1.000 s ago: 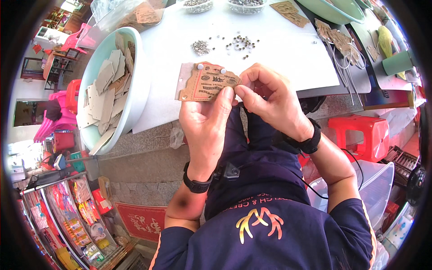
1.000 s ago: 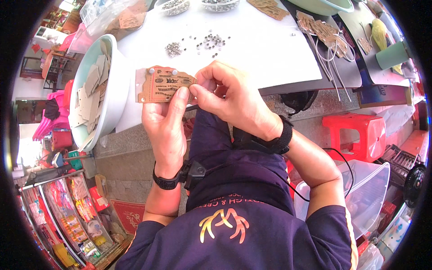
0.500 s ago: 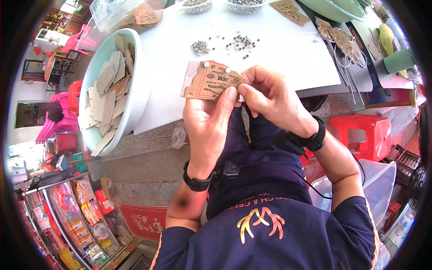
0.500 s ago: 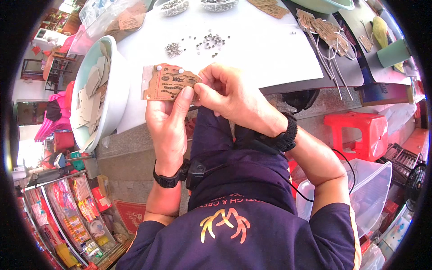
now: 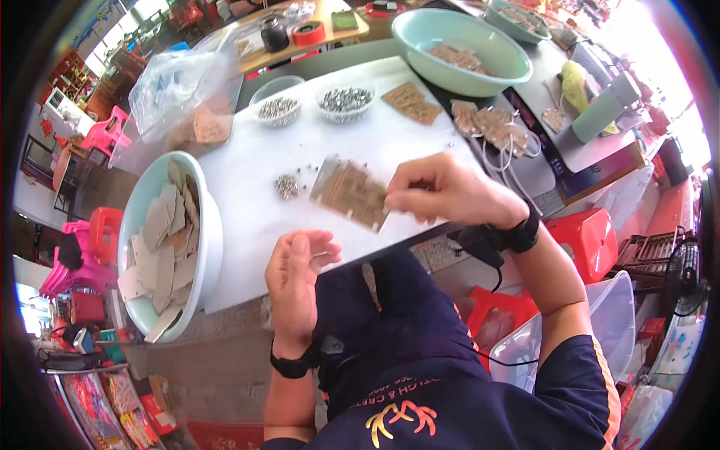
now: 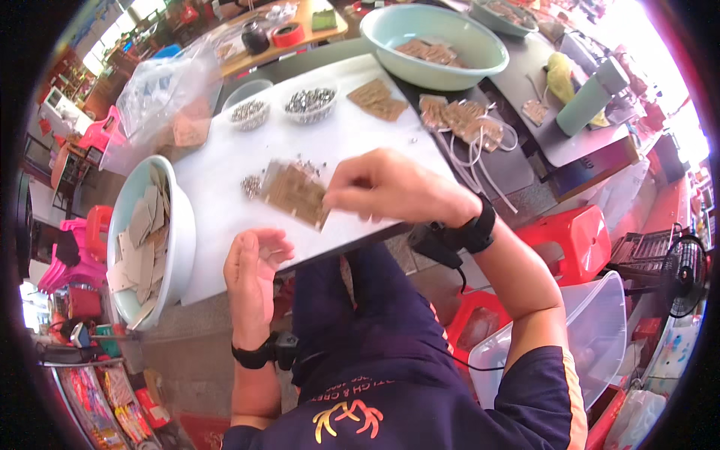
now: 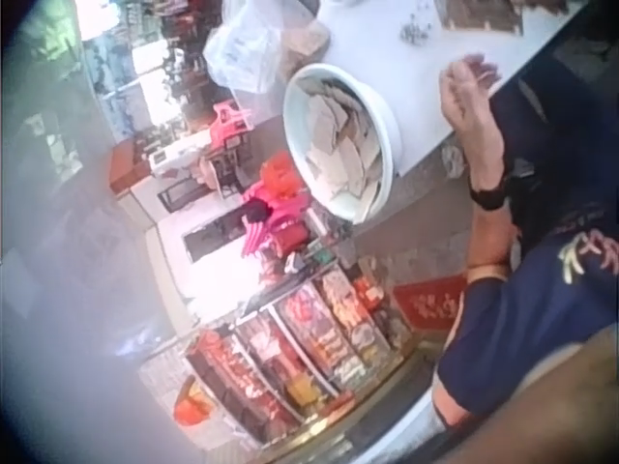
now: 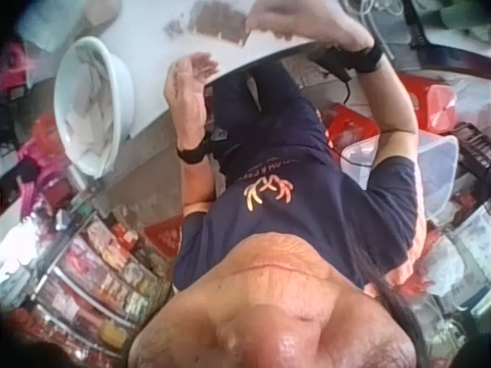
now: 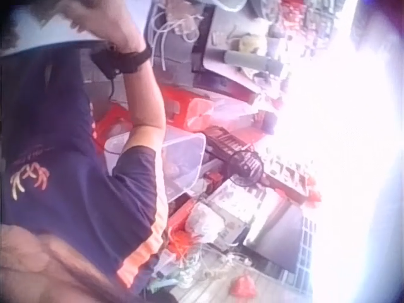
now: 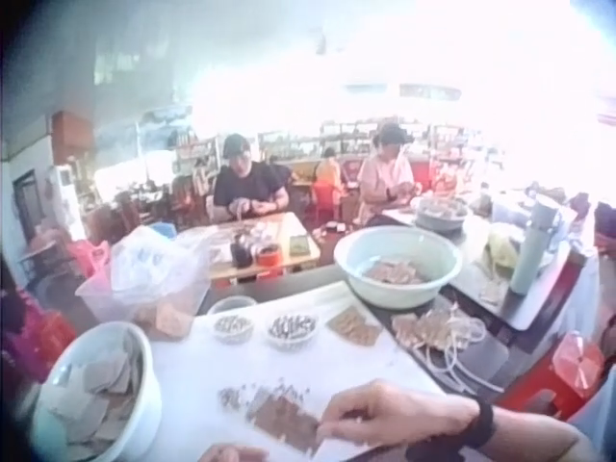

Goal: Manually attaching small metal studs or rivets to cardboard or leather shoe upper components.

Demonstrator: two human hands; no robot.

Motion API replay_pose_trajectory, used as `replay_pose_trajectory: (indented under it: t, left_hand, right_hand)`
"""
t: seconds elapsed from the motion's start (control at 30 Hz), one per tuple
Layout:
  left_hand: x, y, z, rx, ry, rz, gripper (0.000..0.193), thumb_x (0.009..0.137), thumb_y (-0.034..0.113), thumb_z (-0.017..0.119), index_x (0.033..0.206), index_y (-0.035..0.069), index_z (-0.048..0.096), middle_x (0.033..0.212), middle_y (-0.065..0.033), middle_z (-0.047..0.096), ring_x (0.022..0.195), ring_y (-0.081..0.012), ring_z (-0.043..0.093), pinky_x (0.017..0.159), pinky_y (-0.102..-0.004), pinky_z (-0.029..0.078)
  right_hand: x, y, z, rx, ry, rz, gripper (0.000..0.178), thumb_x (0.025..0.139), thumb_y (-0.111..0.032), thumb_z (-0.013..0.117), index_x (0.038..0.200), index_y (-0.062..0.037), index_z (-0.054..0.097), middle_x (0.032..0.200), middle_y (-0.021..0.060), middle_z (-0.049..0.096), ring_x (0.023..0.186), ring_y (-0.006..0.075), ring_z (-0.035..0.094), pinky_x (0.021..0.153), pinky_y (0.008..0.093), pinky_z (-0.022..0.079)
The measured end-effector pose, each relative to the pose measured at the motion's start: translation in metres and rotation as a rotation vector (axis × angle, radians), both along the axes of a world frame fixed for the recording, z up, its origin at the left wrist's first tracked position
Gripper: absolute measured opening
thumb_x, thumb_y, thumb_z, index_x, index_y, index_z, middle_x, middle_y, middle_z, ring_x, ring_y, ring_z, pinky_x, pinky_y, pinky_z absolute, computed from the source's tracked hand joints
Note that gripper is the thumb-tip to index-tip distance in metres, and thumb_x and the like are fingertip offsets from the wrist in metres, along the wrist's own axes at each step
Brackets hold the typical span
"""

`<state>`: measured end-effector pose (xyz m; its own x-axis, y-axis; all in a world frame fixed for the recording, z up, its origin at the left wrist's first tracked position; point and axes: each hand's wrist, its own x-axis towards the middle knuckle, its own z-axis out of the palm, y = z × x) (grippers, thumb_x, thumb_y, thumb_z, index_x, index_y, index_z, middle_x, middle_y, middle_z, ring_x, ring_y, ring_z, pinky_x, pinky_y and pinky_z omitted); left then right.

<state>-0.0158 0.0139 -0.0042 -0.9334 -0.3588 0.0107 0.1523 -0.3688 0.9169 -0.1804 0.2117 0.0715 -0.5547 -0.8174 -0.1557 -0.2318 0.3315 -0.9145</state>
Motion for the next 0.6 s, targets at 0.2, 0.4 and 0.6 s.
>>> replay_pose_trajectory:
  t: [0.2,0.4,0.6]
  left_hand:
    - [-0.005,-0.002,-0.002,-0.001,-0.007,0.007,0.021,0.101,0.017,0.049,0.107,-0.001,0.057,0.102,-0.0112,0.063,0.089,-0.0163,0.063,0.081,-0.0322,0.052]
    - [-0.006,-0.004,-0.004,-0.004,-0.014,-0.005,0.019,0.101,0.015,0.049,0.109,-0.001,0.056,0.105,-0.0108,0.063,0.090,-0.0159,0.063,0.083,-0.0325,0.052]
    - [-0.006,-0.002,-0.004,-0.022,-0.023,0.000,0.019,0.101,0.013,0.049,0.109,-0.001,0.057,0.105,-0.0109,0.063,0.091,-0.0161,0.063,0.084,-0.0329,0.052]
  right_hand:
    - [-0.086,0.049,0.018,-0.516,-0.126,-0.572,0.028,0.093,-0.026,0.063,0.103,-0.0006,0.067,0.091,0.0021,0.066,0.067,0.0057,0.057,0.055,0.0210,0.049]
    - [-0.095,0.048,0.019,-0.359,-0.046,-0.561,0.029,0.095,-0.025,0.059,0.104,0.0022,0.067,0.088,0.0040,0.068,0.067,0.0071,0.060,0.058,0.0212,0.052]
    - [-0.114,0.022,-0.011,0.204,0.454,-0.405,0.028,0.089,-0.025,0.061,0.094,0.0019,0.067,0.072,0.0113,0.066,0.070,0.0178,0.064,0.061,0.0313,0.054]
